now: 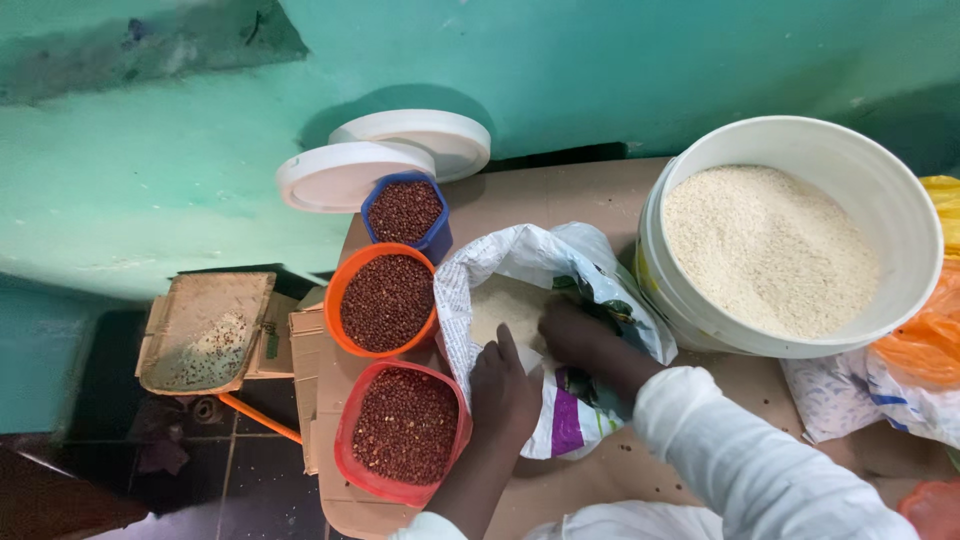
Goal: The person repeatedly scoops white grains from a large sack with both hands and transfers them into a white bucket. Several containers of red beans are visible on the table but are not handled during the clip.
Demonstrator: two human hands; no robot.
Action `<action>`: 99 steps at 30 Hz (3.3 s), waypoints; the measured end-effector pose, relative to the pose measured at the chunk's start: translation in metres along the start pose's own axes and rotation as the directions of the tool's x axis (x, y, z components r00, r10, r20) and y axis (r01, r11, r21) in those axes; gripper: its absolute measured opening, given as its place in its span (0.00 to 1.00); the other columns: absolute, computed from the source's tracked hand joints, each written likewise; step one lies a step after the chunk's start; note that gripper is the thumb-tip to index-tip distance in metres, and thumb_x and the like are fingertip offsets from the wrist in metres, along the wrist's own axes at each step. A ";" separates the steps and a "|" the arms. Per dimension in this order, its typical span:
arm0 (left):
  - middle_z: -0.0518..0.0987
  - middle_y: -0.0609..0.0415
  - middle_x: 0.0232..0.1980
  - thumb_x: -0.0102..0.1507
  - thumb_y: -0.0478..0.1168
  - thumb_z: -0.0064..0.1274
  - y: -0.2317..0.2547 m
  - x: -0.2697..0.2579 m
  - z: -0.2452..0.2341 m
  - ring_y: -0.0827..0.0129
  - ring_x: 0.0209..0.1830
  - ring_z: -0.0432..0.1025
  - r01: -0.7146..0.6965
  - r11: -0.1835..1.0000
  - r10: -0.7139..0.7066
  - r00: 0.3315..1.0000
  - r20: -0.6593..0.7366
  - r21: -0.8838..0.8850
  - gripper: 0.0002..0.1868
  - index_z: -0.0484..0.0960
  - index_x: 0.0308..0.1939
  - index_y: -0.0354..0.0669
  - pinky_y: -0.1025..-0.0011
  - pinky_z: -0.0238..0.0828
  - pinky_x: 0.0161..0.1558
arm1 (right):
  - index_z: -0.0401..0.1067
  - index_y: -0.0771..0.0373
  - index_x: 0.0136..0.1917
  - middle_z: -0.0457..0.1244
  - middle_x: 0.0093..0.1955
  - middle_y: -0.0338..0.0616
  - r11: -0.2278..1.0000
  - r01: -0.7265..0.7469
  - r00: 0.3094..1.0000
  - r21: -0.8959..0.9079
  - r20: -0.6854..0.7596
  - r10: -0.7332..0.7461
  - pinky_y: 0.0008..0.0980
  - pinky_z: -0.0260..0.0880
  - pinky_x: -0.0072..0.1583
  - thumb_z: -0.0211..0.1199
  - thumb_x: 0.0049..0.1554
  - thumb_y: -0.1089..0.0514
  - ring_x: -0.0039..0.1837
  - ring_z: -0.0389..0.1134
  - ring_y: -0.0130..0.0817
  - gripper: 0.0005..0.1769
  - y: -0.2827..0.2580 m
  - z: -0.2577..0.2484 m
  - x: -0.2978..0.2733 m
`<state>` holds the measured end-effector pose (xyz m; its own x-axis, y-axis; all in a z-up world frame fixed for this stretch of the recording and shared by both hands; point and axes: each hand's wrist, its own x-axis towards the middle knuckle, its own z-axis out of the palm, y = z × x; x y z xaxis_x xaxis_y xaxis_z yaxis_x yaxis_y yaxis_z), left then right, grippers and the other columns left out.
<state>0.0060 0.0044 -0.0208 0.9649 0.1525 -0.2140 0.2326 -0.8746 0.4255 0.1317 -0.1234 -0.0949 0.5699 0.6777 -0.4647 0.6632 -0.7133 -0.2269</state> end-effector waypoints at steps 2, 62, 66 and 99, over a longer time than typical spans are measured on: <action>0.70 0.34 0.61 0.63 0.50 0.59 0.000 0.010 0.010 0.43 0.62 0.67 -0.005 1.000 0.006 1.000 0.029 -0.018 0.46 0.51 0.74 0.32 0.51 0.63 0.61 | 0.74 0.66 0.61 0.68 0.59 0.63 0.929 -0.157 0.976 0.336 -0.089 0.197 0.48 0.69 0.64 0.60 0.54 0.52 0.60 0.71 0.57 0.24 0.007 0.007 -0.015; 0.75 0.32 0.61 0.71 0.44 0.41 -0.024 0.043 0.070 0.40 0.62 0.71 0.093 0.860 -0.155 0.985 -0.082 -0.502 0.21 0.64 0.64 0.37 0.52 0.67 0.60 | 0.57 0.71 0.76 0.53 0.78 0.67 0.781 0.227 0.898 0.581 -0.436 0.063 0.46 0.45 0.77 0.45 0.66 0.33 0.81 0.49 0.57 0.42 -0.027 0.025 -0.039; 0.75 0.37 0.60 0.66 0.44 0.47 -0.021 0.037 0.063 0.50 0.60 0.74 -0.026 0.787 -0.065 0.990 -0.125 -0.617 0.27 0.60 0.65 0.37 0.59 0.70 0.59 | 0.61 0.63 0.76 0.54 0.80 0.56 0.846 0.269 0.898 0.461 -0.437 -0.048 0.47 0.38 0.81 0.45 0.66 0.37 0.84 0.47 0.51 0.36 -0.040 -0.002 -0.074; 0.75 0.43 0.50 0.61 0.37 0.52 0.232 0.050 -0.068 0.54 0.51 0.70 -0.675 0.551 0.819 0.551 -0.162 0.491 0.34 0.65 0.72 0.35 0.57 0.65 0.54 | 0.73 0.63 0.63 0.68 0.61 0.55 0.777 -0.272 0.287 0.569 -0.722 0.629 0.47 0.68 0.63 0.53 0.63 0.51 0.63 0.69 0.52 0.20 0.052 -0.102 -0.261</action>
<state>0.1165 -0.1595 0.1272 0.7416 -0.5574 0.3732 -0.5829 -0.8108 -0.0529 0.0666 -0.3193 0.1022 0.9312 -0.1254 0.3424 0.0843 -0.8396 -0.5367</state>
